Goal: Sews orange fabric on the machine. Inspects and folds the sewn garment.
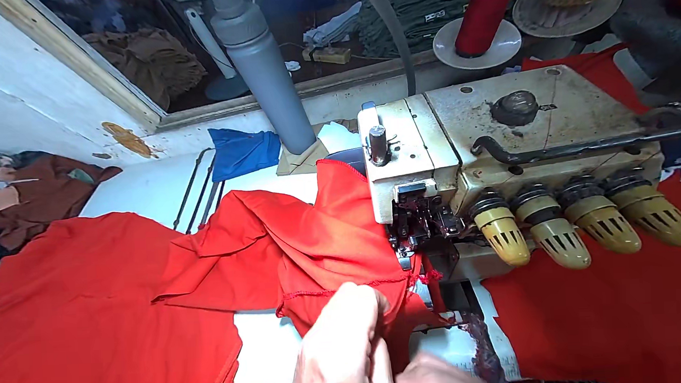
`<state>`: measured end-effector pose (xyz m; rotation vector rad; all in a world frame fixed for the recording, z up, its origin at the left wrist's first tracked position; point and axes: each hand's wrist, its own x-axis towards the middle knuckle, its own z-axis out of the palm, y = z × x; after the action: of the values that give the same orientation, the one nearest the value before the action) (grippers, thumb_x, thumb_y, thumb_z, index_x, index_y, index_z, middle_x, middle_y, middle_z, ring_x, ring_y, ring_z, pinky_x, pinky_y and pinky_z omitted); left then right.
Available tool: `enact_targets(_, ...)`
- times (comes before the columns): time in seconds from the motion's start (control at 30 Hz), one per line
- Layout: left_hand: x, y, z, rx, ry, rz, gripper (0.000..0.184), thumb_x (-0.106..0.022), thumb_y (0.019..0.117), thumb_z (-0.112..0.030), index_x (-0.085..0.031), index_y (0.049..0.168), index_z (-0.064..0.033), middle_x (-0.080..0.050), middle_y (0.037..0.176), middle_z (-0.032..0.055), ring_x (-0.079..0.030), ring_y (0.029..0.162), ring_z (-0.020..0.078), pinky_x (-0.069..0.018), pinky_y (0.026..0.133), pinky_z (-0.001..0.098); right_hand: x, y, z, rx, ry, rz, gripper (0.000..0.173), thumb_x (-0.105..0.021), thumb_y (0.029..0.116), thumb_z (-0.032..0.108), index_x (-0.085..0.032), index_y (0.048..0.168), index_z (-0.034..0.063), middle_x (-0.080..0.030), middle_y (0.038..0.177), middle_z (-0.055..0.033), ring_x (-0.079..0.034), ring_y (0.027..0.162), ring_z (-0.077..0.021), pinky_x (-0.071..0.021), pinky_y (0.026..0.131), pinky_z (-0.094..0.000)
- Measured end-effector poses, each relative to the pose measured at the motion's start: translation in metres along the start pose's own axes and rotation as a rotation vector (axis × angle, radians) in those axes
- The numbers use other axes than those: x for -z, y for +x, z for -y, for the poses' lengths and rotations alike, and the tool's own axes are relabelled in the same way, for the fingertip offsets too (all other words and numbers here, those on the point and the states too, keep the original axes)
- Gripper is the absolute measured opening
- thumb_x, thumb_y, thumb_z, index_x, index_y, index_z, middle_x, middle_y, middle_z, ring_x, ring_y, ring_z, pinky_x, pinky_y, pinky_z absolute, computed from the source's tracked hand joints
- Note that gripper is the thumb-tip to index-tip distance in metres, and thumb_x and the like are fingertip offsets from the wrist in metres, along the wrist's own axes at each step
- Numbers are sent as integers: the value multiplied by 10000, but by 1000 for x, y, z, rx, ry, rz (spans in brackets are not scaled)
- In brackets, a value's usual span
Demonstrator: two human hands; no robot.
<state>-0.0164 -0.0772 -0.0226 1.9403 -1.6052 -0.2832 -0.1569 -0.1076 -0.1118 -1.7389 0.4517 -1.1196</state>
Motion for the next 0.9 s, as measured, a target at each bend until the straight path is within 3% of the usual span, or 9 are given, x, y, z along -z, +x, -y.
enact_targets(0.07, -4, 6, 3, 0, 70, -99, 167, -564, 847, -40, -710, 923, -14, -656, 839, 94, -628, 793, 166, -511, 680, 278, 10, 7, -7, -50, -7, -134, 154, -715, 954, 176, -707, 1003, 30, -703, 962, -56, -651, 974, -88, -533, 892, -237)
enact_targets(0.13, -10, 11, 5, -5, 173, -182, 150, -612, 863, -143, -745, 908, -89, -693, 843, 42, -657, 790, 150, -512, 644, 303, 16, 14, -20, -80, -19, -230, 189, -756, 932, 196, -664, 1068, 101, -664, 1059, 21, -630, 1043, -22, -549, 908, -196)
enact_targets(0.3, -22, 20, 17, -51, 176, -254, 157, -653, 860, -244, -803, 873, -199, -732, 757, -73, -658, 699, 37, -478, 594, 252, 6, 21, -34, -117, 36, -331, 323, -813, 843, 129, -631, 1096, 45, -684, 1033, -1, -666, 960, -34, -581, 860, -206)
enact_targets(0.4, -21, 21, 24, -69, 94, -219, 154, -664, 895, -238, -813, 900, -197, -759, 805, -83, -694, 752, -2, -530, 625, 220, 2, 23, -33, -154, 54, -344, 328, -811, 827, 95, -623, 1084, 17, -695, 1005, 1, -679, 933, -22, -593, 843, -198)
enact_targets(0.53, -23, 22, 31, -126, 60, -197, 171, -649, 919, -215, -819, 921, -198, -759, 799, -78, -697, 733, -2, -535, 601, 214, 1, 25, -31, -189, 31, -356, 299, -816, 806, 82, -646, 1038, -1, -697, 982, -3, -675, 915, -16, -587, 830, -184)
enact_targets(0.67, -19, 25, 32, -160, 88, -189, 165, -655, 922, -232, -818, 905, -214, -608, 722, -57, -550, 639, 26, -404, 533, 207, 4, 24, -31, -217, 34, -361, 198, -821, 805, 87, -693, 942, 24, -700, 899, -5, -670, 862, -32, -582, 785, -185)
enact_targets(0.77, -14, 26, 33, -196, 132, -151, 138, -669, 936, -233, -800, 899, -254, -714, 990, -8, -662, 830, 56, -504, 609, 218, 8, 24, -25, -280, 80, -340, 125, -790, 804, 13, -690, 872, 42, -695, 851, 12, -666, 807, -28, -583, 750, -190)
enact_targets(0.9, -18, 26, 35, -265, 134, -179, 154, -670, 938, -252, -801, 894, -185, -619, 736, -28, -561, 627, 53, -399, 504, 214, 13, 20, -20, -318, 147, -295, 105, -755, 814, -31, -705, 844, 57, -703, 851, 29, -666, 833, -31, -576, 778, -202)
